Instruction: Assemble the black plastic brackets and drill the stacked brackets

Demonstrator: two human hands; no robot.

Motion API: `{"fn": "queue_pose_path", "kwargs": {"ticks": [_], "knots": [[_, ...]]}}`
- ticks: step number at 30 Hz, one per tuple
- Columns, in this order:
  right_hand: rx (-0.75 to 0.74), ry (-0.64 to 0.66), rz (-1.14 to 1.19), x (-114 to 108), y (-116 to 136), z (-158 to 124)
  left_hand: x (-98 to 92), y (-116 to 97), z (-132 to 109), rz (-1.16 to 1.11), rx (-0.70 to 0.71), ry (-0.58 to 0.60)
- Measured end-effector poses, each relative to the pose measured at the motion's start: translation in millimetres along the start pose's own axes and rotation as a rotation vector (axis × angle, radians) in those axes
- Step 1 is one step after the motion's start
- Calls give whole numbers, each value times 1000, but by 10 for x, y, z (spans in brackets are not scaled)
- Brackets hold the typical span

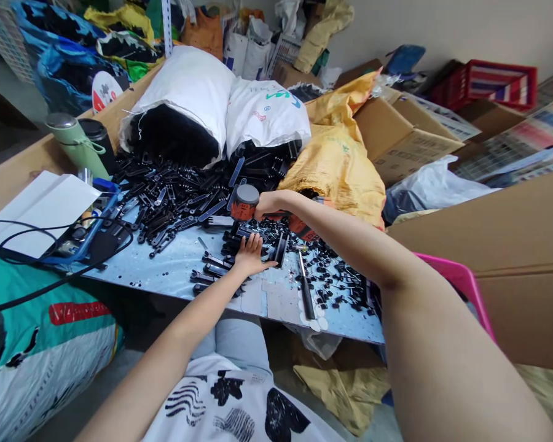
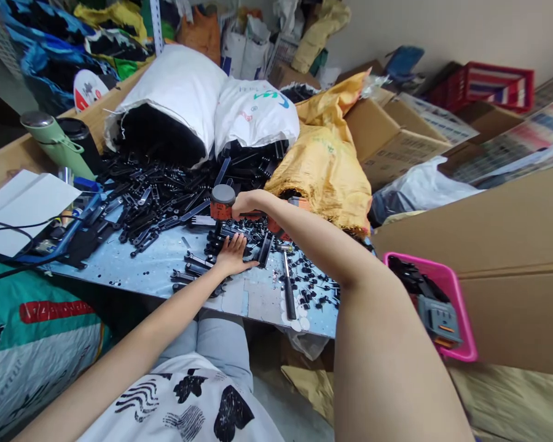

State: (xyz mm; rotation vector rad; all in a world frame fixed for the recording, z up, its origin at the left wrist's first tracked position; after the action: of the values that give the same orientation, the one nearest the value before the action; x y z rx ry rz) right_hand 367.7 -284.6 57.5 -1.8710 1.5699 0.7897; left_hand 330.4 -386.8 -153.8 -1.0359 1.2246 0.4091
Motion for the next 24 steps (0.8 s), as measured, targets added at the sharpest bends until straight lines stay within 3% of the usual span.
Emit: {"fn": "queue_pose_path", "kwargs": {"ticks": [7,13,16,21,24], "knots": [[-102,75,26,172,86,-230,-57,-10,-46,-5,33,-90],[-113,44,-23,253,208,-234,-118,-5,-34,-28,19,-29],[-94,1,-24,323,224,-363,-148,11,-276,-43,59,9],[-131,34,1,470,273,-602,-99,42,-941,-43,152,-11],[-113,24,-19,543,323,-595,-78,59,-1113,-43,144,-37]]}}
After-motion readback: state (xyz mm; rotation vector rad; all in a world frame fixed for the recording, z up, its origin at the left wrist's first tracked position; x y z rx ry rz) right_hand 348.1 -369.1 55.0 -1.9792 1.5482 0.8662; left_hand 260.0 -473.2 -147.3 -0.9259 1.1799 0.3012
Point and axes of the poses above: each hand's wrist, its own z-axis towards the middle knuckle, its own x-axis out of the palm, y = z × x, the point moved 1 cm from there along z, towards the middle knuckle, and after that the axes turned 1 degree about x, right-handed, at the moved point
